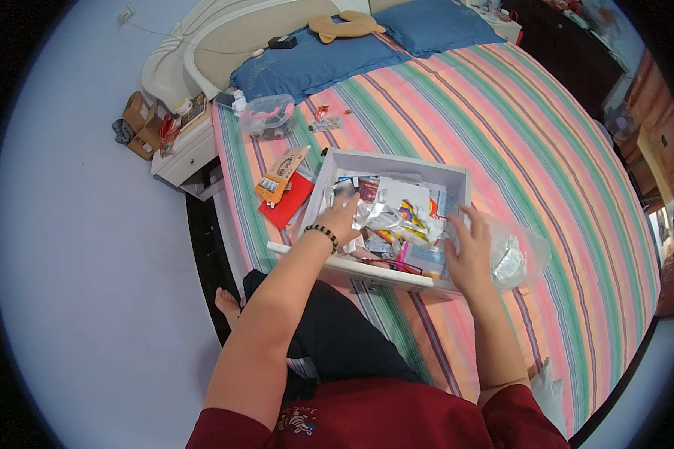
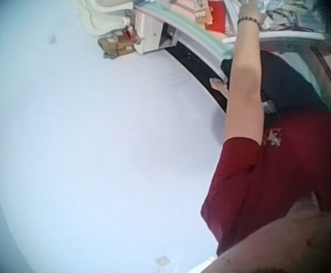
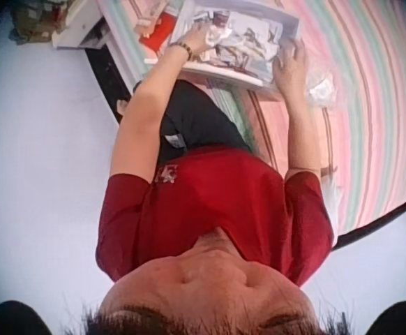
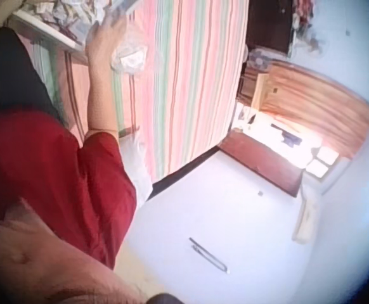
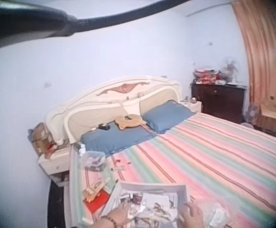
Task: The person sits on the floor and sorts through a white drawer filled with miscellaneous items. They pick up various objects including plastic bags, papers, sunglasses, and small boxes, inspecting them briefly before placing them on the bed or back into the drawer. The person also handles a clear plastic container and a newspaper used as a liner.
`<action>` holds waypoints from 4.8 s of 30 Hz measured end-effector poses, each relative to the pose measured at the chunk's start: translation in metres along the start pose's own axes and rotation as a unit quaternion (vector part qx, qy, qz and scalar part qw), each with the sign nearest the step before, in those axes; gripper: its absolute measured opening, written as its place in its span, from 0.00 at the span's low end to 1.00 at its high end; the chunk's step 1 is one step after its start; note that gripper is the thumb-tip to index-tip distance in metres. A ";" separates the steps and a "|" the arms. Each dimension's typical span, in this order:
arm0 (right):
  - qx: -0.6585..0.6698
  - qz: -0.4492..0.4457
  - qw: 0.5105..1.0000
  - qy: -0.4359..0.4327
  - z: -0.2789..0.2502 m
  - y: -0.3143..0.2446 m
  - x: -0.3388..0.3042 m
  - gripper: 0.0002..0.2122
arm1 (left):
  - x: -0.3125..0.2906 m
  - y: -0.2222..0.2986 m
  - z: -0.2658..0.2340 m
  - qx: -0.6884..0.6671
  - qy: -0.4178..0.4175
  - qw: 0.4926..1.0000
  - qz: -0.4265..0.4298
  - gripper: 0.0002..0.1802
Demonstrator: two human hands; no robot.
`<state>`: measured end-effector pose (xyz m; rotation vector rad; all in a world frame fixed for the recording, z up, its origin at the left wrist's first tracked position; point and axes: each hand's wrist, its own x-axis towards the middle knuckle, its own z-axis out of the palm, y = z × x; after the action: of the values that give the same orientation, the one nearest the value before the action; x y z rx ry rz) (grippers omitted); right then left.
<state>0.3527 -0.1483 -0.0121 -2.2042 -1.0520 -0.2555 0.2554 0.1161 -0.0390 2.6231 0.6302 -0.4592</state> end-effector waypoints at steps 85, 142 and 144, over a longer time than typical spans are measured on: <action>0.060 0.070 0.876 -0.473 0.164 0.024 0.040 0.20 | 0.058 -0.048 0.048 0.040 -0.086 0.992 0.079 0.13; 0.499 0.250 0.828 0.045 0.066 0.100 0.101 0.21 | 0.004 0.028 0.063 -0.204 0.110 0.971 0.056 0.14; 0.449 0.302 0.831 0.127 0.062 0.136 0.098 0.22 | 0.007 0.027 0.065 -0.211 0.125 0.969 0.037 0.15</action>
<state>0.5121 -0.1087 -0.0830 -1.4496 -0.1775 0.2071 0.2600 0.0669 -0.0899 2.2971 0.6249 0.0340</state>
